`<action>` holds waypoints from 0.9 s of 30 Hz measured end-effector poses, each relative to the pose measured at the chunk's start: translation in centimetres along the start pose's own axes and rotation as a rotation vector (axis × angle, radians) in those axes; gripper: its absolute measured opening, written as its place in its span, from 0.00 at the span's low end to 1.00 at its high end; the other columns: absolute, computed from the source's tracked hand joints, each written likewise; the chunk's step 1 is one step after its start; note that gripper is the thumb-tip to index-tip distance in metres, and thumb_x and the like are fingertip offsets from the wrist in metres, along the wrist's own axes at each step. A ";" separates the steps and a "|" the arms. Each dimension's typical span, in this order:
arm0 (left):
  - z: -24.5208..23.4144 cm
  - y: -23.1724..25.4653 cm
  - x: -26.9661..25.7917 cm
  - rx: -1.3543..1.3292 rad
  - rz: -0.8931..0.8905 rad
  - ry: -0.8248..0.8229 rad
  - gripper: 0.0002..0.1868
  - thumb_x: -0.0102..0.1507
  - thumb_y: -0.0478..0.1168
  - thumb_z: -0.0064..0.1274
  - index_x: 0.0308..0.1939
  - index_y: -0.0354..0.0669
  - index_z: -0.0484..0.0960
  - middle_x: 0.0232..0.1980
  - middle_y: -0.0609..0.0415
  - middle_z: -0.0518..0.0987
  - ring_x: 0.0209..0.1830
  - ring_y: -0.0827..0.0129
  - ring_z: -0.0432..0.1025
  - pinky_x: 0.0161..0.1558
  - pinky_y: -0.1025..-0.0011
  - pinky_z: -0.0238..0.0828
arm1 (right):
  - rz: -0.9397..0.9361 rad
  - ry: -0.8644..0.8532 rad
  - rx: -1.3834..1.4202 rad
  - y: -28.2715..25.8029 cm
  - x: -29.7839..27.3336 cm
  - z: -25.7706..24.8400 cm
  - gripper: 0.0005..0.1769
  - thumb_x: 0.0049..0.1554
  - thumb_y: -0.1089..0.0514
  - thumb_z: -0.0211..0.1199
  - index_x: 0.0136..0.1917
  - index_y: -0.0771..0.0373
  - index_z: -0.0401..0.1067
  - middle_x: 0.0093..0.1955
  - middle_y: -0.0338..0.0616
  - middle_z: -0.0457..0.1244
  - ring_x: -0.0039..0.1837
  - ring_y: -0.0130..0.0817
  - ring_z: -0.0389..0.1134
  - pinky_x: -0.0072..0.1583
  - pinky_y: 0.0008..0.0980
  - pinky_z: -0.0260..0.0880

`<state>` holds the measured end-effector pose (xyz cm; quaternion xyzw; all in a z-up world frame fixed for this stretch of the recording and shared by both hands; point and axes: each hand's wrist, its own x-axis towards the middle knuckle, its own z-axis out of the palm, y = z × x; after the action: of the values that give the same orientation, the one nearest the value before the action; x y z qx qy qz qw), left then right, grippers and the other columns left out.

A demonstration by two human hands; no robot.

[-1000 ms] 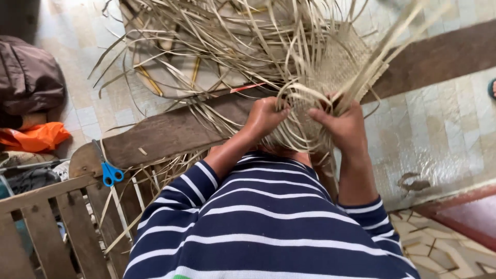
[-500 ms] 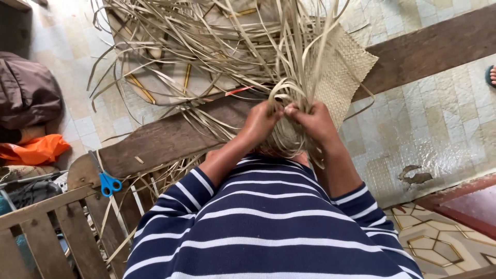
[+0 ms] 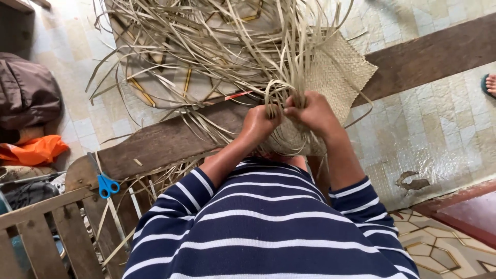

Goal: Weaving a mat by interlacing dried plant fibers in a specific pattern.

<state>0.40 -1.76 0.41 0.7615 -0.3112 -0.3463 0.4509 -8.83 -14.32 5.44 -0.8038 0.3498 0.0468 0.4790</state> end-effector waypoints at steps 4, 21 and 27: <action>0.1 -0.3 0.3 0.009 -0.029 -0.011 0.11 0.47 0.44 0.55 0.30 0.43 0.79 0.28 0.45 0.78 0.34 0.47 0.72 0.34 0.54 0.68 | -0.207 0.074 -0.027 2.6 1.5 0.9 0.10 0.41 0.52 0.67 0.35 0.58 0.74 0.34 0.50 0.64 0.44 0.47 0.66 0.49 0.41 0.62; -1.0 1.9 2.0 -0.080 -0.070 -0.123 0.06 0.50 0.42 0.53 0.26 0.47 0.81 0.28 0.48 0.78 0.34 0.51 0.73 0.38 0.62 0.68 | 0.010 0.002 0.384 -0.1 -3.4 -1.3 0.14 0.43 0.58 0.67 0.42 0.65 0.70 0.33 0.45 0.64 0.38 0.30 0.63 0.47 0.30 0.63; -0.8 3.7 2.3 0.323 -0.082 -0.066 0.06 0.52 0.38 0.51 0.32 0.43 0.80 0.26 0.54 0.78 0.22 0.66 0.71 0.31 0.67 0.68 | -0.512 0.783 -0.355 -1.5 -7.2 -7.1 0.35 0.56 0.47 0.58 0.63 0.77 0.52 0.56 0.64 0.56 0.58 0.51 0.58 0.58 0.44 0.62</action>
<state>1.78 -4.67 3.46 0.8243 -0.3463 -0.3347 0.2976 -15.13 -15.87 13.33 -0.8902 0.2816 -0.3186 0.1635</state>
